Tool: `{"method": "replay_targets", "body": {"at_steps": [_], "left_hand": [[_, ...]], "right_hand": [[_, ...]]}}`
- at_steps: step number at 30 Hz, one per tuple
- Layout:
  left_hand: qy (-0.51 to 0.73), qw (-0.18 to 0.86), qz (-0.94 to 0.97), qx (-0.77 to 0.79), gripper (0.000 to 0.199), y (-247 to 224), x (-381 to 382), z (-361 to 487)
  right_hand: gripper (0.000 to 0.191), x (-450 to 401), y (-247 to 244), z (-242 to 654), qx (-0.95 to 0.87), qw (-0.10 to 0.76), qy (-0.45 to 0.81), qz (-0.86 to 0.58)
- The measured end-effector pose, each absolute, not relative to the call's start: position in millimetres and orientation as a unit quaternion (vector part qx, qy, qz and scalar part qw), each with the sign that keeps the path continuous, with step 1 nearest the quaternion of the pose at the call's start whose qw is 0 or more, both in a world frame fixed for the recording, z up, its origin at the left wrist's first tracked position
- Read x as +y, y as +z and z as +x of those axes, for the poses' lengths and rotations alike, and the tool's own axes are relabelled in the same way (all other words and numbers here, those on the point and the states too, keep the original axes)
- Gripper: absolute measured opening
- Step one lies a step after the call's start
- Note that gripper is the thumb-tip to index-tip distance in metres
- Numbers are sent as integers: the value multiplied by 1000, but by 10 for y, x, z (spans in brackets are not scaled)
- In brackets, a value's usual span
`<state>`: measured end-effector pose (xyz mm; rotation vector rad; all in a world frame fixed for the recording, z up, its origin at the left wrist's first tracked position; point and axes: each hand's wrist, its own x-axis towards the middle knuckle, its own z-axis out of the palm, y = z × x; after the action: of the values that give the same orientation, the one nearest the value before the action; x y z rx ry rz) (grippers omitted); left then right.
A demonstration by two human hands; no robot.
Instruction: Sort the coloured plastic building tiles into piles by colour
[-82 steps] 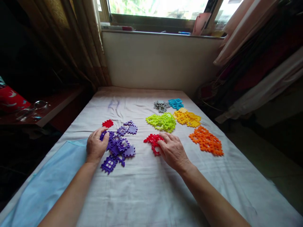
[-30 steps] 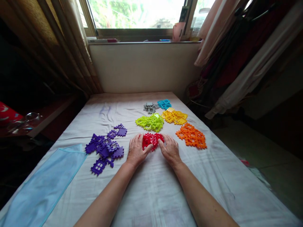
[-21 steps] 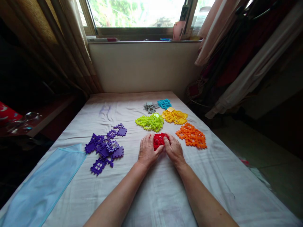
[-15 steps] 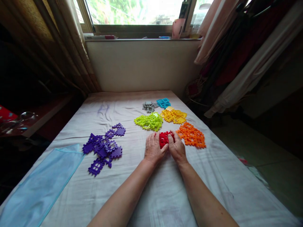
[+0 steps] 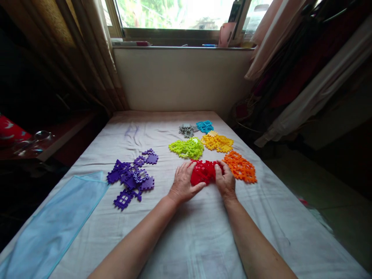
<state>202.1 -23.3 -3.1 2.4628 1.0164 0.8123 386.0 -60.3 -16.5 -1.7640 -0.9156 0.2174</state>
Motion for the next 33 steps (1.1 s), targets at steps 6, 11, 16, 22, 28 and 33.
{"method": "replay_targets", "body": {"at_steps": [6,11,16,22,28,33], "left_hand": [[225,6,888,401,75,132,-266,834],[202,-38,855,476,68,29,-239,197],[192,-22,840,508,60,-21,-23,80],[206,20,806,555,60,50,286,80],[424,294,642,567,51,399,747,-118],[601,570,302,473,40,528,1101,-253]], "right_hand": [[54,-617,-193,3871,-392,545,55,-739],[44,-659,28,3707,-477,529,-57,-700],[31,-565,327,3206,-610,473,-55,-633],[22,65,398,2600,-698,411,66,-582],[23,878,320,2255,-626,319,217,-678],[33,1129,312,2084,-639,234,206,-703]]}}
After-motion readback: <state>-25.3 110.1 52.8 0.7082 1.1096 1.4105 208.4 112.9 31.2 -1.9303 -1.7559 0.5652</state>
